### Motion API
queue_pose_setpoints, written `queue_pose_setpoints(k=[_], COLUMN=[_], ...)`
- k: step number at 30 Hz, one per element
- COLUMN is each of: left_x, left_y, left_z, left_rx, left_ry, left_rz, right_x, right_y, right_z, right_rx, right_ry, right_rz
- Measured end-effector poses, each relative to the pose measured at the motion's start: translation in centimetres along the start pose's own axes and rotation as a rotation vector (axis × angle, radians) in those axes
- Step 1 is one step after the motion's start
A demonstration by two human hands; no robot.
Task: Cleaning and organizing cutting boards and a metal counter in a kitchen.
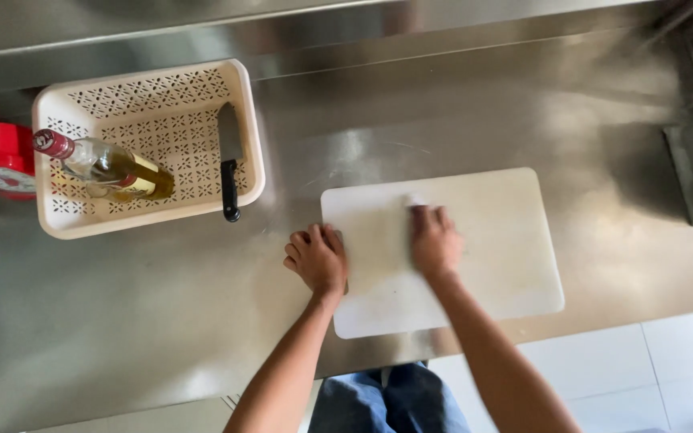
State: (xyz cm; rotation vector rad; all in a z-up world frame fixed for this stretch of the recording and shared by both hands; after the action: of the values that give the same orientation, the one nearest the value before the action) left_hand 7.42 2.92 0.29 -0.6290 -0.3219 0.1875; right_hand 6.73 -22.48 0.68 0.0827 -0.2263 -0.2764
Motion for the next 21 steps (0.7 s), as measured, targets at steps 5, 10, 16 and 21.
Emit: queue_pose_setpoints(k=[5, 10, 16, 21], left_x=[0.0, -0.1, 0.7, -5.1], left_y=[0.0, 0.8, 2.2, 3.2], left_z=[0.2, -0.2, 0.4, 1.6], left_rx=[-0.01, 0.024, 0.088, -0.111], left_ry=[-0.01, -0.023, 0.412, 0.67], left_rz=[0.029, 0.029, 0.253, 0.509], right_x=[-1.3, -1.9, -1.1, -0.7], right_y=[-14.4, -17.2, -16.8, -17.4], right_z=[2.8, 2.2, 1.9, 1.1], right_rx=[-0.126, -0.079, -0.097, -0.076], right_ry=[0.101, 0.057, 0.131, 0.181], right_rz=[-0.203, -0.258, -0.268, -0.234])
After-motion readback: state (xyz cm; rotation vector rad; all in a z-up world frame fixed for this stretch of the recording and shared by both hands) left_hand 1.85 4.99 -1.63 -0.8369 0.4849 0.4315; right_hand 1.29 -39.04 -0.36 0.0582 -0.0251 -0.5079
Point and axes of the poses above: each hand's wrist, its own x-axis towards the middle knuckle, its own z-axis out of the back of the hand, y = z × x, the point moved 8 cm from there along x, towards the middle knuckle, and after that the axes turned 15 degrees about -x, right-handed, at the moved point
